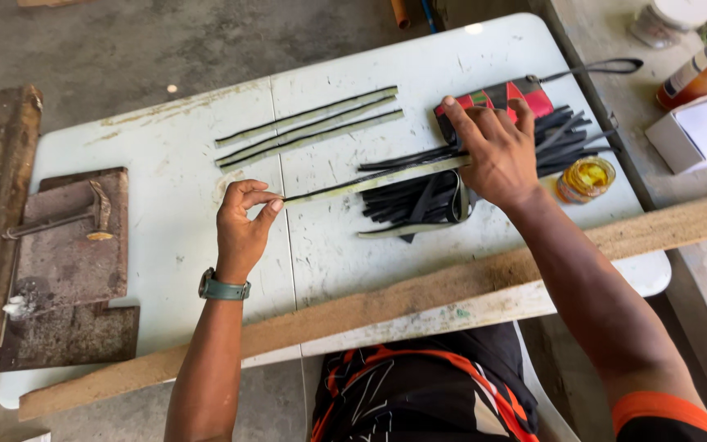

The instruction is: The person repeatedly picks up long black rubber strips, applies a yellow paste from a jar onto a wooden board, and rubs each strip along the board to coat it. The coated strips are then placed in a neat row on the table. The process is repeated for multiple strips throughout the clip.

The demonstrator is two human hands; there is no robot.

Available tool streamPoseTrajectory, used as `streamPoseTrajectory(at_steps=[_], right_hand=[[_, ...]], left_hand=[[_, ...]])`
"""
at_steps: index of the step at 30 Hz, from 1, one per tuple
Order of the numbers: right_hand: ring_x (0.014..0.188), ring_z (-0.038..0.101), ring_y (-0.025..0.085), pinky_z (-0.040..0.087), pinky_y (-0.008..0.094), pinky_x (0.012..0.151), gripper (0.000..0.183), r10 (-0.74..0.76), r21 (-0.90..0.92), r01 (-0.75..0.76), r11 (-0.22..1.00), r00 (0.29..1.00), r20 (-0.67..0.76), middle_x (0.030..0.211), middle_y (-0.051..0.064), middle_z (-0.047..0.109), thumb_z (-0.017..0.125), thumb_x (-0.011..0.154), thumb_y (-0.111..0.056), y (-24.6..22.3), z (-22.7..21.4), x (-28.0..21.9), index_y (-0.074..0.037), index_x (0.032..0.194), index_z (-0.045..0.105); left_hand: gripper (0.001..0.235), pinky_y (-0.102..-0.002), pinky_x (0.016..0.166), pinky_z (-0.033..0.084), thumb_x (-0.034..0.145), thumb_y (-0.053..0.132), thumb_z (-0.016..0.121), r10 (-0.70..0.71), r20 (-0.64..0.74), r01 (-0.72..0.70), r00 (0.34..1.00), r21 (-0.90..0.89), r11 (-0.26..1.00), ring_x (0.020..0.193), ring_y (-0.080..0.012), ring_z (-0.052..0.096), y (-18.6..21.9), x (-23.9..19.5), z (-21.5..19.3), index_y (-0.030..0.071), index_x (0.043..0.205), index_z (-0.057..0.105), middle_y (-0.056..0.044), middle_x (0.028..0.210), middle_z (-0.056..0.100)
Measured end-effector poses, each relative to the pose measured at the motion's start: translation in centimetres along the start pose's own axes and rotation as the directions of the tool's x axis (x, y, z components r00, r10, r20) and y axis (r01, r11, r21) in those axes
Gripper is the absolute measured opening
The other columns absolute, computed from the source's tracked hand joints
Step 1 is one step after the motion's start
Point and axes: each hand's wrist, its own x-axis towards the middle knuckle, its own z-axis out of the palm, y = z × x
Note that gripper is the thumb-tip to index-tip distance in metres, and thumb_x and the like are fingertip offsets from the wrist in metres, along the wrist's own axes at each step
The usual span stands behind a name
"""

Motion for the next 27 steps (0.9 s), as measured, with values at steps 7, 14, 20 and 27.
streamPoseTrajectory(at_steps=[7,14,20,27], right_hand=[[0.105,0.062,0.027,0.032,0.056,0.117,0.103,0.02,-0.059,-0.016,0.998,0.998,0.066,0.115,0.006,0.062,0.076,0.078,-0.001,2.1,7.2,5.8,-0.025,0.169,0.034],[0.12,0.052,0.038,0.026,0.06,0.108,0.11,0.163,-0.03,-0.162,0.986,0.935,0.314,0.129,0.017,0.057,0.078,0.069,-0.013,3.0,11.2,5.7,-0.024,0.163,0.022],[0.126,0.053,0.032,0.024,0.059,0.117,0.11,0.214,0.276,-0.37,0.887,0.86,0.464,0.123,0.007,0.067,0.058,0.073,0.001,3.0,10.5,3.4,-0.022,0.168,0.009],[0.131,0.052,0.033,0.016,0.064,0.117,0.103,0.135,0.195,-0.3,0.934,0.8,0.584,0.119,0.007,0.072,0.05,0.081,0.003,2.3,13.0,3.6,-0.023,0.167,-0.001]], left_hand=[[0.033,-0.03,0.087,0.055,0.093,0.007,0.075,-0.121,-0.099,0.123,0.988,0.014,0.992,0.099,-0.0154,0.073,-5.9,5.0,-0.8,0.005,0.119,0.055,-0.007,0.099,0.077],[0.035,-0.031,0.081,0.057,0.091,0.007,0.075,-0.206,-0.152,0.233,0.967,0.187,0.954,0.09,-0.0172,0.074,-13.5,5.8,-2.8,0.005,0.121,0.057,-0.009,0.099,0.079],[0.035,-0.033,0.076,0.057,0.092,0.007,0.076,-0.261,-0.179,0.304,0.949,0.292,0.907,0.084,-0.0211,0.074,-17.0,4.7,-4.8,0.008,0.122,0.058,-0.011,0.099,0.079],[0.032,-0.033,0.076,0.057,0.093,0.006,0.075,-0.268,-0.263,0.34,0.927,0.283,0.897,0.083,-0.0211,0.075,-18.8,5.3,-5.1,0.008,0.121,0.059,-0.012,0.097,0.079]])
